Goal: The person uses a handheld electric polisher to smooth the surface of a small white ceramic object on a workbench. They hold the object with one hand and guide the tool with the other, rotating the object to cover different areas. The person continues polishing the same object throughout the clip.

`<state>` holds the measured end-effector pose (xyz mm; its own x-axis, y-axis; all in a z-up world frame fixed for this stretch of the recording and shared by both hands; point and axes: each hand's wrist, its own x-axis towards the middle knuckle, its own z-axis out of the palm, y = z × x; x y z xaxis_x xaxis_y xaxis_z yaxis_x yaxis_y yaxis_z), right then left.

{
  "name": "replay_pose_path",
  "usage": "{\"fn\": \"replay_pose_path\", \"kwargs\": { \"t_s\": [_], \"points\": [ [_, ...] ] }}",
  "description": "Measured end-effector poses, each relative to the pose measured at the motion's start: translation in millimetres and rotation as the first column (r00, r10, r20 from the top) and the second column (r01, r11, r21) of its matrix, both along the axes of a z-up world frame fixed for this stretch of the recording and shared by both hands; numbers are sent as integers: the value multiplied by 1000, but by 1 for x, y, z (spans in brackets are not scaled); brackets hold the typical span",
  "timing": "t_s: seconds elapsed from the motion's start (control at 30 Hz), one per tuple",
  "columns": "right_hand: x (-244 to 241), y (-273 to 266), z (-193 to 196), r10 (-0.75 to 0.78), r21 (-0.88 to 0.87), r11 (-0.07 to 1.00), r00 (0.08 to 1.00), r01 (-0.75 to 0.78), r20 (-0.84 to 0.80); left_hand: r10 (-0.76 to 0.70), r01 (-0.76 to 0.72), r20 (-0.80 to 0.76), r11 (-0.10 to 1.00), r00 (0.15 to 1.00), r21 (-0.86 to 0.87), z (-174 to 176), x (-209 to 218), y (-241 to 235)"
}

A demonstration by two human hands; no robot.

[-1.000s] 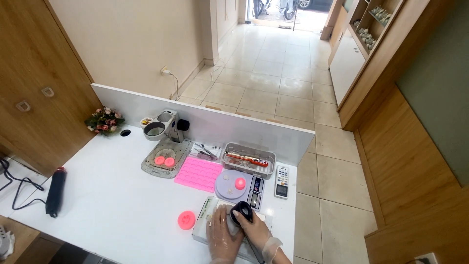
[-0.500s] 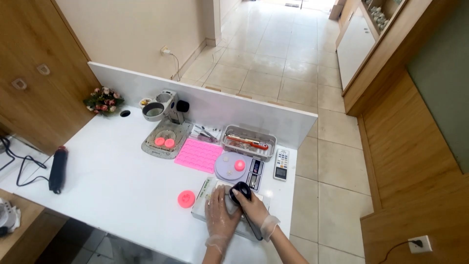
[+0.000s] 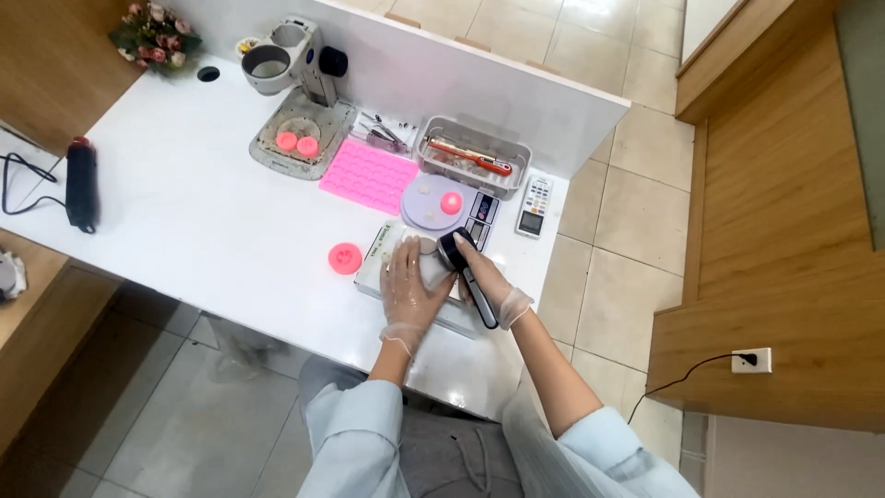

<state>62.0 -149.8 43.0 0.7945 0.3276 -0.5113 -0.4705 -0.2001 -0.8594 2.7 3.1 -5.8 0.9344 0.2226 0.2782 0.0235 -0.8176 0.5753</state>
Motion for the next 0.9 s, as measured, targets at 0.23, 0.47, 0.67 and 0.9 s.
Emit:
{"fn": "replay_pose_path", "kwargs": {
  "t_s": [0.23, 0.47, 0.67, 0.9],
  "points": [
    [-4, 0, 8, 6, 15, 1000, 1000, -6, -16, 6, -6, -51, 1000, 999, 1, 1, -1, -1],
    [-3, -7, 16, 60, 66, 996, 997, -57, -38, 1, -1, -13, 1000, 1000, 18, -5, -3, -2],
    [0, -16, 13, 138, 84, 987, 990, -135, -26, -3, 3, 2, 1000, 1000, 26, -7, -3, -1],
    [-3, -15, 21, 128, 70, 990, 991, -125, -41, 1, 0, -26, 1000, 1000, 25, -3, -3, -3]
  ]
}}
